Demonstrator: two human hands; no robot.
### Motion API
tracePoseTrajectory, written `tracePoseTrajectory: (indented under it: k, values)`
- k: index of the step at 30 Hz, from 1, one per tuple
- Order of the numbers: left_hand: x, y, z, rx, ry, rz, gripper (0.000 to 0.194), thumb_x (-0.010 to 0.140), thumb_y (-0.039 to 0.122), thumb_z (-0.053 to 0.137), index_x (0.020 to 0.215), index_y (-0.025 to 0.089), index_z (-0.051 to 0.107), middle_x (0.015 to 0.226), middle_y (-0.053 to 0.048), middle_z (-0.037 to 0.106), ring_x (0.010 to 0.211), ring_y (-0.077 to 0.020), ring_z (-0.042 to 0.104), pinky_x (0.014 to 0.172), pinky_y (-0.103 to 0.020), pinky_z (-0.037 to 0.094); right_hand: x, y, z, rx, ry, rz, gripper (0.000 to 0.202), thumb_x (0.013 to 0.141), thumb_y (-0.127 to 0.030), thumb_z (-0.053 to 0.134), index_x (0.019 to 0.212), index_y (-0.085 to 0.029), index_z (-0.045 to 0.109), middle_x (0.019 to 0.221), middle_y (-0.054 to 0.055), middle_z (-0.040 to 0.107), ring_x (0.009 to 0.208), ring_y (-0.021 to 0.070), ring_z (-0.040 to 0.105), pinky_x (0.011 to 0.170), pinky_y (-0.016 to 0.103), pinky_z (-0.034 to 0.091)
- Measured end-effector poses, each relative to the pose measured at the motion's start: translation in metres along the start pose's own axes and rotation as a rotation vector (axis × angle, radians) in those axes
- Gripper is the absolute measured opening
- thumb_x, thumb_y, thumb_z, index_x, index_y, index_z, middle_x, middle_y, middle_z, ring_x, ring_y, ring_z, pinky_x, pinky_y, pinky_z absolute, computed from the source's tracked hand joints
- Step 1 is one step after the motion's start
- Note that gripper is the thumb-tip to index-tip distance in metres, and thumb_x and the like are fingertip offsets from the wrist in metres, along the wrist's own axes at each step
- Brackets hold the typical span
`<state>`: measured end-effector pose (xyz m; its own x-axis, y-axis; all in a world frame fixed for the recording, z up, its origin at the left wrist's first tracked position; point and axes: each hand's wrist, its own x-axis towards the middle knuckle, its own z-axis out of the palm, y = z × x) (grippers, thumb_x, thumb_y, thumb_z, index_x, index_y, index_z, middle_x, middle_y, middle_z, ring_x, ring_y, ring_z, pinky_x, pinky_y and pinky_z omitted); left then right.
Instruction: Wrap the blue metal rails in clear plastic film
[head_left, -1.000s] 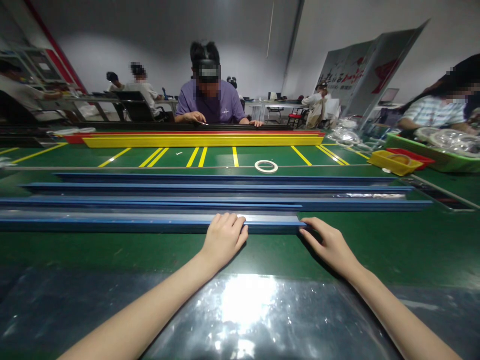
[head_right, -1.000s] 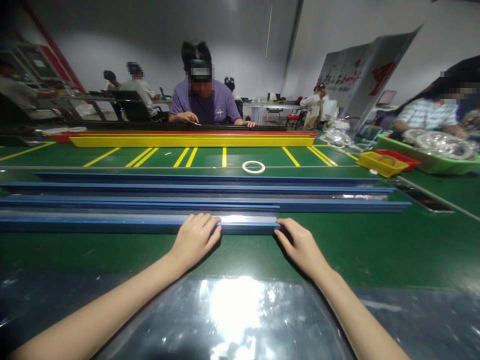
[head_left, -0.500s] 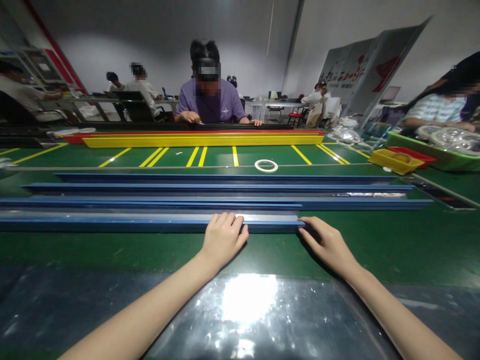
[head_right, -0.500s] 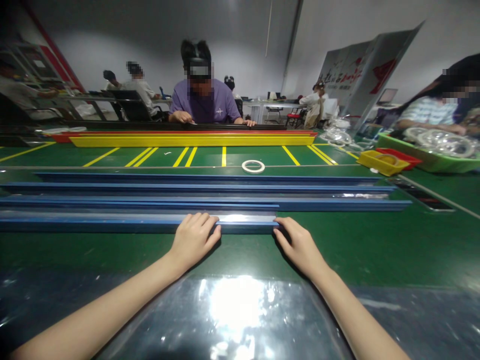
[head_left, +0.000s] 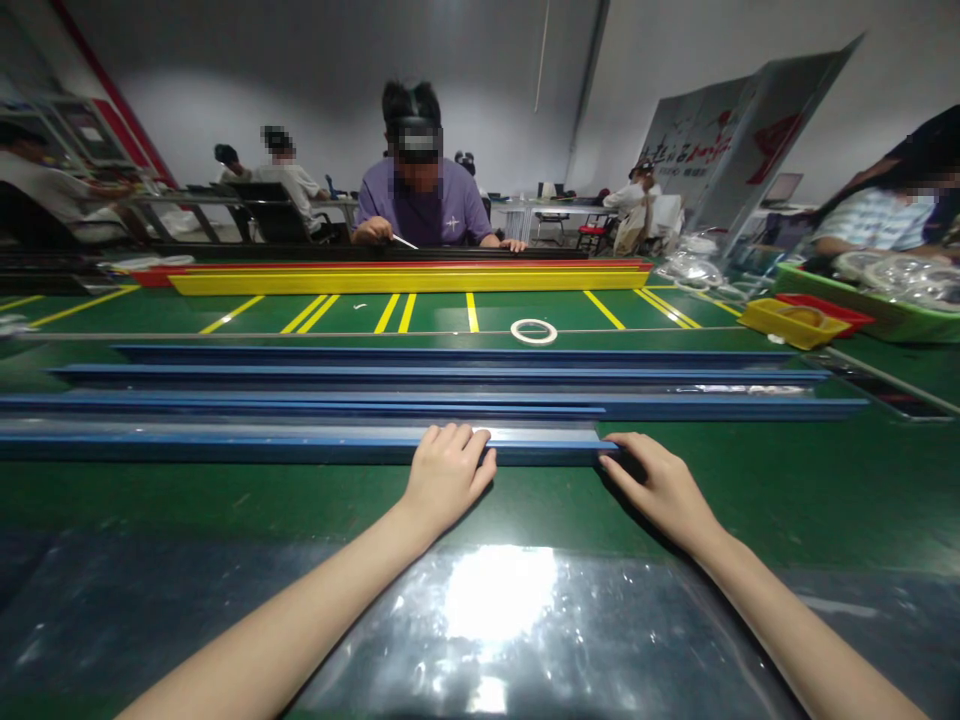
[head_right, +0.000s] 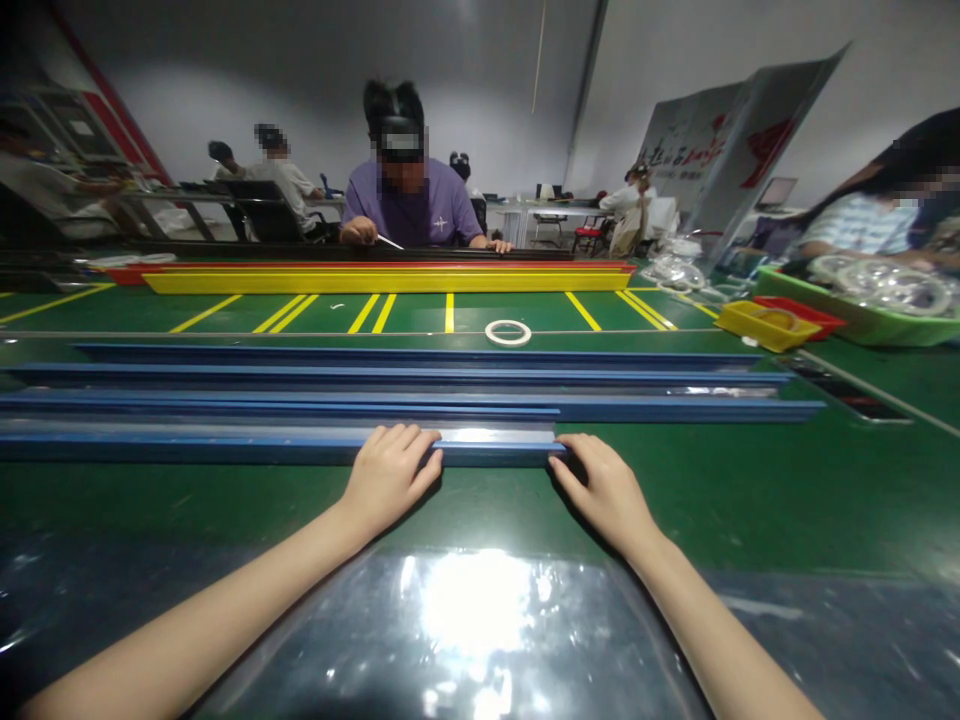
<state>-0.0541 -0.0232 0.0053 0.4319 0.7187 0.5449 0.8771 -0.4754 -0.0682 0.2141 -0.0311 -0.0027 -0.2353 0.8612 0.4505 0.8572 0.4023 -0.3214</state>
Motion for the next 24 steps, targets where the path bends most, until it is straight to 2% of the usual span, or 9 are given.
tracePoseTrajectory:
  k: [8, 13, 24]
  values:
    - [0.0012, 0.0005, -0.0003, -0.007, 0.021, -0.028, 0.017, 0.082, 0.028, 0.041, 0.077, 0.017, 0.054, 0.067, -0.002, 0.058, 0.066, -0.0168, 0.050, 0.062, -0.030, 0.031, 0.0000, -0.0010, -0.0019, -0.009, -0.013, -0.010, 0.021, 0.081, -0.035, 0.043, 0.094, -0.020, 0.051, 0.088, 0.007, 0.060, 0.084, 0.0198, 0.056, 0.074, 0.034, 0.045]
    - [0.0013, 0.0006, 0.0008, -0.024, 0.016, -0.040, 0.023, 0.083, 0.033, 0.041, 0.071, 0.017, 0.052, 0.065, -0.002, 0.057, 0.065, -0.0164, 0.050, 0.063, -0.030, 0.031, -0.0002, -0.0016, -0.0026, -0.013, -0.017, -0.006, 0.022, 0.081, -0.035, 0.043, 0.094, -0.020, 0.051, 0.089, 0.007, 0.061, 0.084, 0.0198, 0.056, 0.074, 0.034, 0.045]
    - [0.0041, -0.0001, -0.0016, -0.045, -0.049, -0.076, 0.026, 0.086, 0.038, 0.038, 0.077, 0.018, 0.052, 0.079, -0.002, 0.056, 0.077, -0.0180, 0.048, 0.066, -0.030, 0.031, 0.0018, -0.0012, -0.0013, -0.018, -0.037, -0.008, 0.024, 0.081, -0.036, 0.042, 0.096, -0.019, 0.051, 0.091, 0.008, 0.061, 0.086, 0.0197, 0.056, 0.077, 0.035, 0.045]
